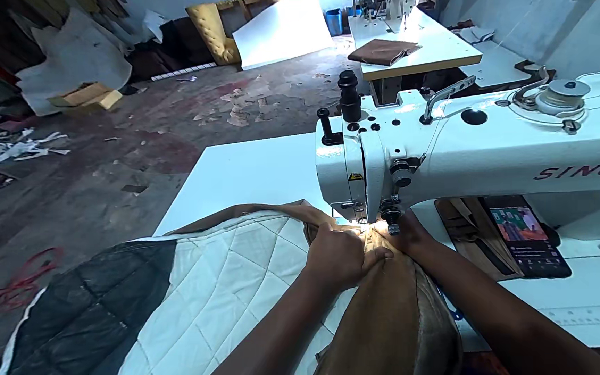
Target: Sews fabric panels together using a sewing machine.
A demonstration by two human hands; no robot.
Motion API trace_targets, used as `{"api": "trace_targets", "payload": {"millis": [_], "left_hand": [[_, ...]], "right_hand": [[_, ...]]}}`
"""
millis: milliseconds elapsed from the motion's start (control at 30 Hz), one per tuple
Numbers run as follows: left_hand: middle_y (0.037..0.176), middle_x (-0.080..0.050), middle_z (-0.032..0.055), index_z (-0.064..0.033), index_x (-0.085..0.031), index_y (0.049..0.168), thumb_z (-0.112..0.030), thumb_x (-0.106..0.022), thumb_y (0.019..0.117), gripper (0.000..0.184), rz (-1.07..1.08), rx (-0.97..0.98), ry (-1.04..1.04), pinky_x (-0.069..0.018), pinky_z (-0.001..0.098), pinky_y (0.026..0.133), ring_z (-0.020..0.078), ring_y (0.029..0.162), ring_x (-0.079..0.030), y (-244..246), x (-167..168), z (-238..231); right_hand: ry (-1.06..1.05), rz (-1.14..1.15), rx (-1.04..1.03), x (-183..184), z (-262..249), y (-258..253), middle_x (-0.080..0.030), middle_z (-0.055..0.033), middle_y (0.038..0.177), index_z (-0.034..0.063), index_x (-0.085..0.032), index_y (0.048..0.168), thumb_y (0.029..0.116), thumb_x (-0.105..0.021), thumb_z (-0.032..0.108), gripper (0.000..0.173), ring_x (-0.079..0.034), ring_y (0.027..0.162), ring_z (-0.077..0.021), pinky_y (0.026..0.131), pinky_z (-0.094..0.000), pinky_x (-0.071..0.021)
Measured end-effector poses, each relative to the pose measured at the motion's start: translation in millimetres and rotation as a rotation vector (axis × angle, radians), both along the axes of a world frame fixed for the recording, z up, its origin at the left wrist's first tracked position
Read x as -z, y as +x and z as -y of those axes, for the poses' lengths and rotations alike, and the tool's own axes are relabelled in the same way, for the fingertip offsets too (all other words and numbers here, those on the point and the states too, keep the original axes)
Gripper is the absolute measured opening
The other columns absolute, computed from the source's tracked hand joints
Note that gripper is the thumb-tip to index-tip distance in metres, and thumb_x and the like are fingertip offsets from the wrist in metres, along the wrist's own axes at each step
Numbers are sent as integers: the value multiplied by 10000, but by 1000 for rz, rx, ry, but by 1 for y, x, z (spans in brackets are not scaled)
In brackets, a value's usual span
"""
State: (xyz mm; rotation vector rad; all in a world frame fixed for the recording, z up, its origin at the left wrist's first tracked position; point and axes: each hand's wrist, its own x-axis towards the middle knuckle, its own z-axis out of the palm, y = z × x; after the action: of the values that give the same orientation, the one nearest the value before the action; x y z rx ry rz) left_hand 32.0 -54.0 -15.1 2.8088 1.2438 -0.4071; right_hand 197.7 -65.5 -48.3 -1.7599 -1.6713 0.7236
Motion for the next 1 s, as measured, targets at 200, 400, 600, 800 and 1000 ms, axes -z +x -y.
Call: {"api": "trace_targets", "payload": {"millis": [200, 400, 600, 800, 1000], "left_hand": [[830, -709, 106, -54, -674, 772, -726, -192, 1011, 861, 26, 16, 10, -483, 515, 869, 281, 854, -704, -1, 0, 0], [728, -672, 75, -81, -657, 723, -698, -190, 1024, 831, 98, 75, 127, -501, 472, 807, 247, 769, -696, -4, 7, -1], [719, -716, 42, -109, -757, 765, -648, -236, 1030, 795, 301, 203, 346, -507, 426, 695, 207, 679, -691, -13, 26, -1], [641, -638, 51, -105, -633, 672, -659, -230, 1039, 778, 166, 104, 183, -492, 450, 766, 229, 687, -673, -8, 16, -2], [626, -631, 64, -91, -630, 669, -640, -244, 1047, 771, 155, 100, 177, -496, 459, 753, 241, 688, -681, -7, 13, -2]], "right_hand": [[28, -48, 12, 4, -1, 0, -706, -219, 1043, -63, -699, 1074, 926, -695, 53, 188, -673, 1031, -320, 938, -474, -510], [-18, -13, 18, 2, 0, 0, -706, -216, 1073, -61, -703, 1084, 958, -668, 78, 191, -664, 1071, -317, 970, -459, -500], [9, 10, 14, 5, -1, 0, -706, -218, 1070, -61, -704, 1080, 959, -663, 80, 190, -666, 1067, -329, 961, -470, -502], [-12, 28, 12, 6, -3, 0, -711, -204, 1071, -43, -711, 1081, 962, -664, 106, 196, -668, 1070, -312, 965, -460, -501], [-69, 23, 23, 7, -4, 0, -701, -201, 1095, -40, -702, 1102, 970, -657, 117, 210, -657, 1089, -313, 976, -458, -496]]}}
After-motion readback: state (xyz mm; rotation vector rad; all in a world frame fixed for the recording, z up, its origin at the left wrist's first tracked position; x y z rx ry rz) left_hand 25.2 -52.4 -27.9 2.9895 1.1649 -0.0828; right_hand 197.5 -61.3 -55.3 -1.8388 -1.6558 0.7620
